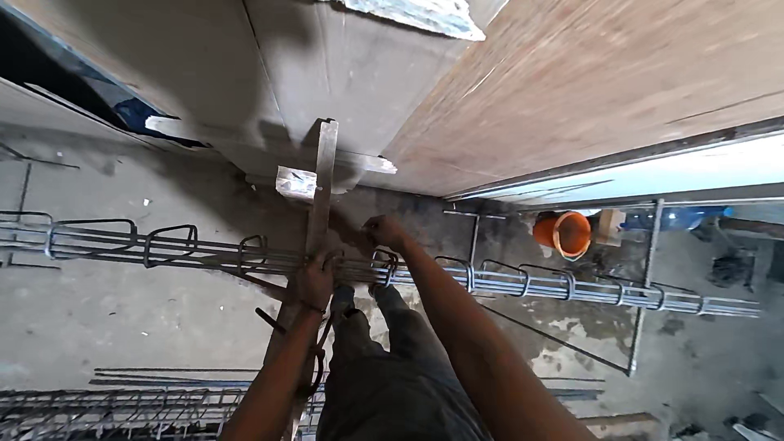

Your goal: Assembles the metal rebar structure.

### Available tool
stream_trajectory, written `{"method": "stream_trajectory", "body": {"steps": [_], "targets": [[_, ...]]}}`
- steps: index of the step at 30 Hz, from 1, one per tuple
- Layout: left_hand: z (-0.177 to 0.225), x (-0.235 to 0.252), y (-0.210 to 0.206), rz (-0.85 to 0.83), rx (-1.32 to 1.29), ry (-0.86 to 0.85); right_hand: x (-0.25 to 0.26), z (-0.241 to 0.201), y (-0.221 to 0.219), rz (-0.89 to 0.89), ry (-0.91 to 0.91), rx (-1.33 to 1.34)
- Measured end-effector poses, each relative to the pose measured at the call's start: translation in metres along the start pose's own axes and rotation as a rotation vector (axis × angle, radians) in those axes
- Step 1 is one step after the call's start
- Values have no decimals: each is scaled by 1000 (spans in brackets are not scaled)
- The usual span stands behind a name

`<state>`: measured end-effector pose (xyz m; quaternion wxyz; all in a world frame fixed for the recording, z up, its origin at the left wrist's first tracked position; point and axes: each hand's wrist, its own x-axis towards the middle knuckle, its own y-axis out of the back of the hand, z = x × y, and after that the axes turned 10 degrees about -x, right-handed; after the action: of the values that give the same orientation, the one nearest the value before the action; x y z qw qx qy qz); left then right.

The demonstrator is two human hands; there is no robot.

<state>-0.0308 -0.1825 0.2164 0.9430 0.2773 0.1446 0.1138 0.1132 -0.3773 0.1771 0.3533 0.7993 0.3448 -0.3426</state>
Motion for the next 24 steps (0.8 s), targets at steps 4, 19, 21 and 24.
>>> {"method": "stream_trajectory", "body": {"steps": [4,19,21,24], "targets": [[0,0,0,3,-9,-11,-6,-9,-6,-151,-98,1],[8,1,6,-52,62,42,-41,-71,-7,-261,-217,-390],[10,2,7,-66,56,44,-19,-54,-17,-339,-119,-463],[9,2,8,-79,29,19,-15,-54,-21,-324,-181,-413]]}}
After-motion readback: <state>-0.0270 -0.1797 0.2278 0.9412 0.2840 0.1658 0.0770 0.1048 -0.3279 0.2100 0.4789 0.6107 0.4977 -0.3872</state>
